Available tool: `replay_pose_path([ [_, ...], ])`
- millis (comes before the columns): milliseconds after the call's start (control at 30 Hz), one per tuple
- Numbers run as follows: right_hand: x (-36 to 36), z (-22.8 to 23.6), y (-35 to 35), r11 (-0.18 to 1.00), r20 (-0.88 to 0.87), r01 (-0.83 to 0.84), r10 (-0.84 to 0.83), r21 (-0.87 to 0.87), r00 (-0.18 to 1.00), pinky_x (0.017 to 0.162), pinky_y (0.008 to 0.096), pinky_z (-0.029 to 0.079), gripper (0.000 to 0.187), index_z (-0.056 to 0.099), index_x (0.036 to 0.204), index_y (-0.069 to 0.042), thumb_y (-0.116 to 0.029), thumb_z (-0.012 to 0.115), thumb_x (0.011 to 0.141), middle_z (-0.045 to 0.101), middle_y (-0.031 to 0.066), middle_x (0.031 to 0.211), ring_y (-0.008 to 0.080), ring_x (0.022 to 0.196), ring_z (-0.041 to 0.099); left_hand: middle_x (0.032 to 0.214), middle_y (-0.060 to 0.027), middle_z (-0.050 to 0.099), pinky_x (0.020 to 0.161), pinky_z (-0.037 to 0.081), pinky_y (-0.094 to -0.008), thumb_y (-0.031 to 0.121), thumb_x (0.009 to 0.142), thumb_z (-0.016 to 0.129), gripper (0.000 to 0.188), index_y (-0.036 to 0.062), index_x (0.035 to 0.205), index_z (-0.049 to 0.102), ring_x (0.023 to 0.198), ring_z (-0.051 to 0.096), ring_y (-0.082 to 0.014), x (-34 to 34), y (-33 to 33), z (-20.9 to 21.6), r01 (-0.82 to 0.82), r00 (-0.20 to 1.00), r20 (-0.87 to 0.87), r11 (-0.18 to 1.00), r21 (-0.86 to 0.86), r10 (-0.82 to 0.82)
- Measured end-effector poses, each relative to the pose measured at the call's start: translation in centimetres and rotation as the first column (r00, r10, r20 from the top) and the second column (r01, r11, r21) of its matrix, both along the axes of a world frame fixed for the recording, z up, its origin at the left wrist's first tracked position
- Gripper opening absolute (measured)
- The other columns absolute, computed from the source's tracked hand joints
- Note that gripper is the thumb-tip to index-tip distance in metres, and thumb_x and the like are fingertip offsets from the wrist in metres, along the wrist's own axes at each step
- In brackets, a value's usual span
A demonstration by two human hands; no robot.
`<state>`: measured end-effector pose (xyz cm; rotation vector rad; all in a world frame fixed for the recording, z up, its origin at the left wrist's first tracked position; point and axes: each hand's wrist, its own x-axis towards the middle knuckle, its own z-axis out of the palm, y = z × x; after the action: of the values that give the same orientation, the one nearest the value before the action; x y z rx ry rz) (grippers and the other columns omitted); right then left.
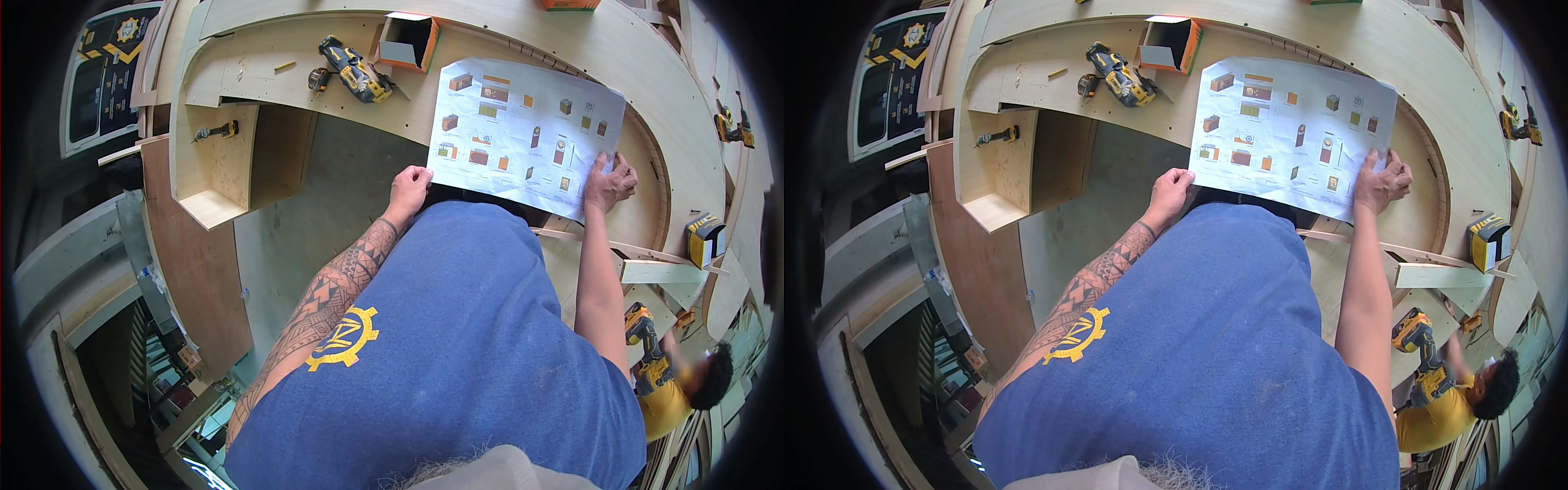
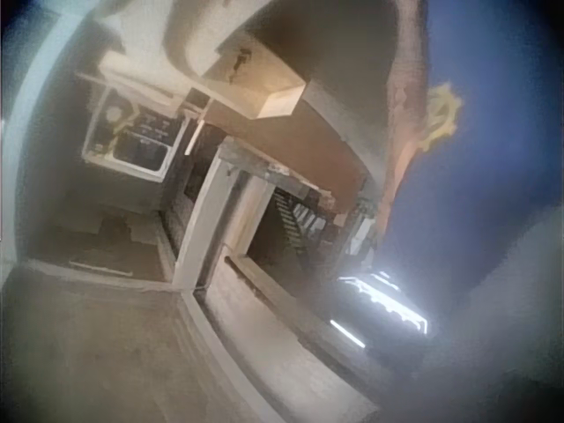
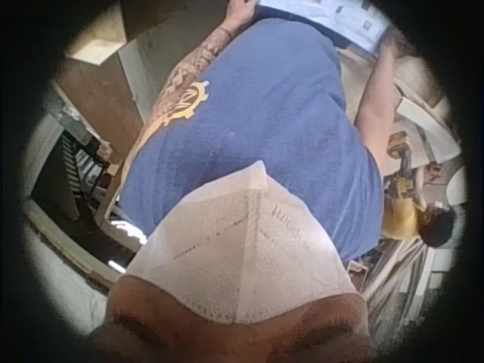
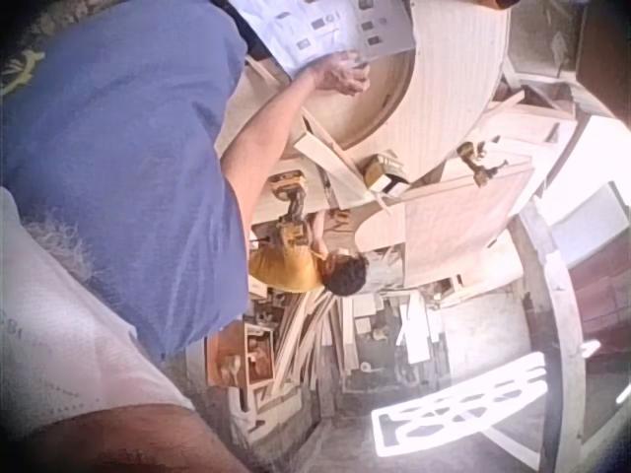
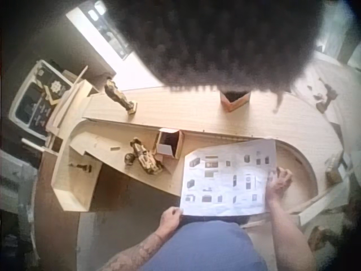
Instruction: Reading and reviewing a furniture assembly instruction manual in a woodworking shop.
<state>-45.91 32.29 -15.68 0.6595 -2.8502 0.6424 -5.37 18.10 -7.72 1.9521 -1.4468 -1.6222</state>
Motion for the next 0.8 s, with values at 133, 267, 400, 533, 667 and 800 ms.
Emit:
replay_pose_path([
  [133, -0.01, -0.04, 0.04, 1.0, -0.01, -0.007, 0.007, -0.007, 1.0, 0.111, 0.0521, 0.036, 0.047, 0.065, 0.127, -0.02, -0.047, 0.07, 0.089, 0.043, 0.0118, 0.133, 0.0377, 0.125, 0.042, 0.083, -0.0014, 0.069, 0.063, 0.051, -0.025, 0.025, 0.098, 0.07, 0.024, 0.0004, 0.102, 0.07, 0.07, 0.06, -0.0074, -0.05, -0.08, 0.16, 0.012, 1.0, 0.015, 1.0, 0.002, -0.012],
  [267, 0.02, -0.01, 0.02, 1.0, -0.004, -0.001, 0.001, 0.0, 1.0, 0.111, 0.0522, 0.036, 0.047, 0.065, 0.127, -0.02, -0.047, 0.07, 0.089, 0.043, 0.0118, 0.133, 0.0378, 0.125, 0.042, 0.083, -0.0014, 0.069, 0.063, 0.051, -0.0249, 0.025, 0.098, 0.07, 0.025, 0.0005, 0.102, 0.07, 0.07, 0.06, -0.0073, -0.11, -0.04, 0.27, 0.005, 1.0, 0.014, 1.0, 0.004, -0.005],
  [400, 0.04, -0.02, -0.02, 1.0, -0.008, 0.003, -0.003, 0.005, 1.0, 0.11, 0.0523, 0.036, 0.047, 0.065, 0.127, -0.02, -0.048, 0.07, 0.089, 0.042, 0.012, 0.133, 0.0381, 0.125, 0.042, 0.083, -0.0013, 0.069, 0.063, 0.051, -0.0248, 0.025, 0.098, 0.069, 0.025, 0.0005, 0.102, 0.07, 0.07, 0.06, -0.0073, -0.07, -0.07, 0.25, 0.011, 1.0, 0.013, 1.0, 0.007, -0.011],
  [533, 0.08, 0.02, -0.04, 1.0, 0.002, 0.003, -0.003, -0.001, 1.0, 0.111, 0.0524, 0.036, 0.047, 0.064, 0.127, -0.02, -0.047, 0.071, 0.089, 0.042, 0.0122, 0.133, 0.0383, 0.125, 0.042, 0.082, -0.0012, 0.068, 0.063, 0.051, -0.0248, 0.025, 0.098, 0.069, 0.025, 0.0004, 0.102, 0.07, 0.07, 0.06, -0.0074, -0.12, -0.06, 0.38, 0.013, 1.0, 0.018, 1.0, 0.007, -0.013],
  [667, 0.07, 0.01, -0.05, 1.0, -0.004, -0.001, 0.001, -0.001, 1.0, 0.111, 0.0525, 0.036, 0.047, 0.064, 0.128, -0.02, -0.046, 0.071, 0.089, 0.042, 0.0123, 0.133, 0.0384, 0.125, 0.042, 0.082, -0.0011, 0.068, 0.063, 0.051, -0.0249, 0.025, 0.098, 0.07, 0.025, 0.0007, 0.102, 0.07, 0.07, 0.06, -0.0074, -0.04, -0.05, 0.12, 0.004, 1.0, 0.015, 1.0, 0.009, -0.004],
  [800, 0.12, -0.03, -0.02, 1.0, 0.014, 0.013, -0.013, -0.003, 1.0, 0.111, 0.0527, 0.036, 0.047, 0.064, 0.128, -0.02, -0.046, 0.071, 0.089, 0.042, 0.0123, 0.134, 0.0385, 0.126, 0.042, 0.082, -0.0011, 0.068, 0.063, 0.051, -0.025, 0.025, 0.098, 0.07, 0.024, 0.001, 0.102, 0.07, 0.069, 0.06, -0.0073, -0.15, -0.02, 0.31, 0.006, 1.0, 0.013, 1.0, 0.005, -0.006],
])
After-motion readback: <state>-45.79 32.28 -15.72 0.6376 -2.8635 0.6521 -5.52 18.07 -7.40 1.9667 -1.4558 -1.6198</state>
